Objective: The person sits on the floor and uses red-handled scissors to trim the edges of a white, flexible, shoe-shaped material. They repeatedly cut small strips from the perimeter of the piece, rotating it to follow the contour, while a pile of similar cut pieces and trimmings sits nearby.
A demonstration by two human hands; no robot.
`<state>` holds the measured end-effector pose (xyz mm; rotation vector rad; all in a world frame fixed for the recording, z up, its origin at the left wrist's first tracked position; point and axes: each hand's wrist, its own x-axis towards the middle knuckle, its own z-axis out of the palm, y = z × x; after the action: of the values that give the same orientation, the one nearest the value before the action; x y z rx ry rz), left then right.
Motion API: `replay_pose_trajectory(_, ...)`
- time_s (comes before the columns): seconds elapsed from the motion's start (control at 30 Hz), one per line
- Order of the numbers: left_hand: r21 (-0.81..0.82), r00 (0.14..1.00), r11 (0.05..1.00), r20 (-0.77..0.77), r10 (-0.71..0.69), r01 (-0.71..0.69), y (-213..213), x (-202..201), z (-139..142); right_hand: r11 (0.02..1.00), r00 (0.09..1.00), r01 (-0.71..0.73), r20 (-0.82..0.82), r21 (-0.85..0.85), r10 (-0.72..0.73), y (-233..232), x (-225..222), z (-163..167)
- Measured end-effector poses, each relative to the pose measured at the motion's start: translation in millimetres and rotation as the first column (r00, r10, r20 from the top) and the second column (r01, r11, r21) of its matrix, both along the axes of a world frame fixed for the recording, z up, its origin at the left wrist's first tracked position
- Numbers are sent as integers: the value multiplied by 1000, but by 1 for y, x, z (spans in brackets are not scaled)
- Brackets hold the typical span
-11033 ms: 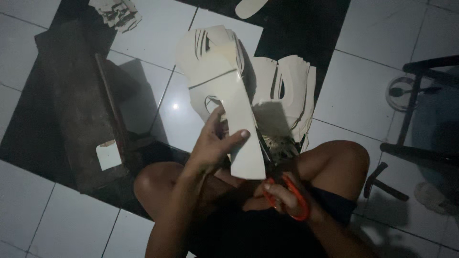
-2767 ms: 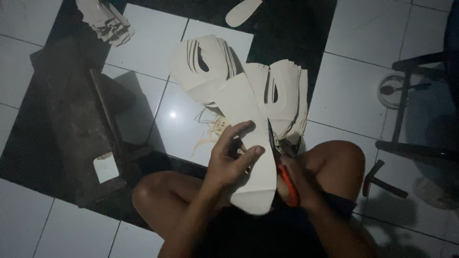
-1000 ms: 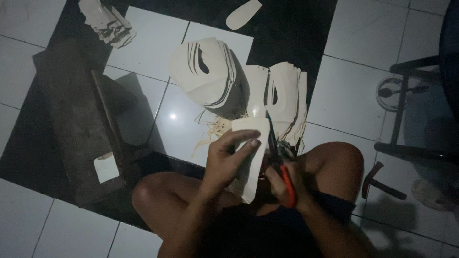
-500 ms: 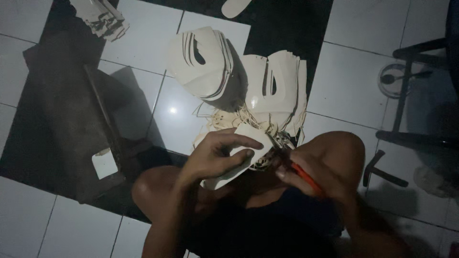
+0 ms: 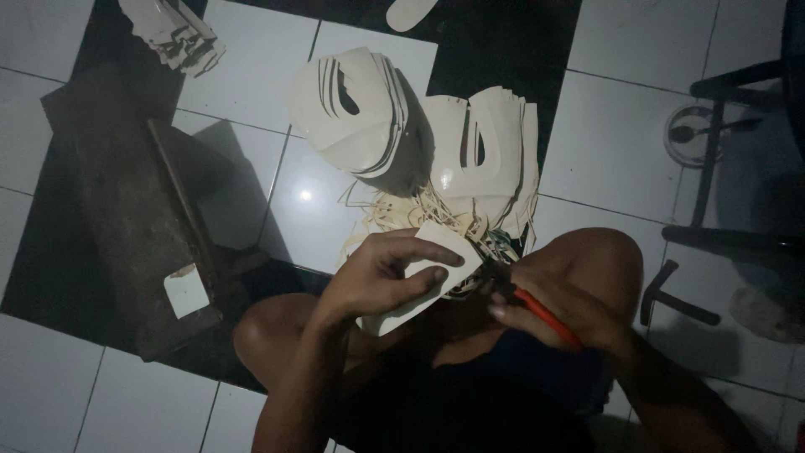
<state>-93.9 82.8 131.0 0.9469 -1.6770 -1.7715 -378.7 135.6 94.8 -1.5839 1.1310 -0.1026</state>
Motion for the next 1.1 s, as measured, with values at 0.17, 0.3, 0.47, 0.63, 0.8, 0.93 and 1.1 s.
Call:
replay_pose_trajectory(0.17,43,995,999,99,17,-21,0,2,-1,999,999,50,2,13,-50,2,-3,1)
replay_pose_trajectory(0.3,8,998,1000,58,4,-4,0,2,-3,1000,1000,15,-12,-13,-16,0,-3,3)
replay_pose_trajectory(0.47,4,997,1000,76,-17,17,0,2,-1,999,1000,-8,9,-32,8,-4,-6,5)
replay_pose_trajectory(0.63,155,994,988,109,-20,3,4,3,3,998,999,-31,-41,-50,28,-8,-4,2)
replay_pose_trajectory(0.8,13,988,997,133,-73,72,3,-1,2,993,999,-43,10,-113,44,-7,-2,6)
replay_pose_trajectory(0.93,-146,981,972,95,-170,183,5,-8,-1,974,993,-100,44,-201,111,-9,-1,8)
replay_pose_trajectory(1.1,15,976,985,137,-170,170,12,-10,-7,993,990,-114,-88,-3,113,-13,2,-8)
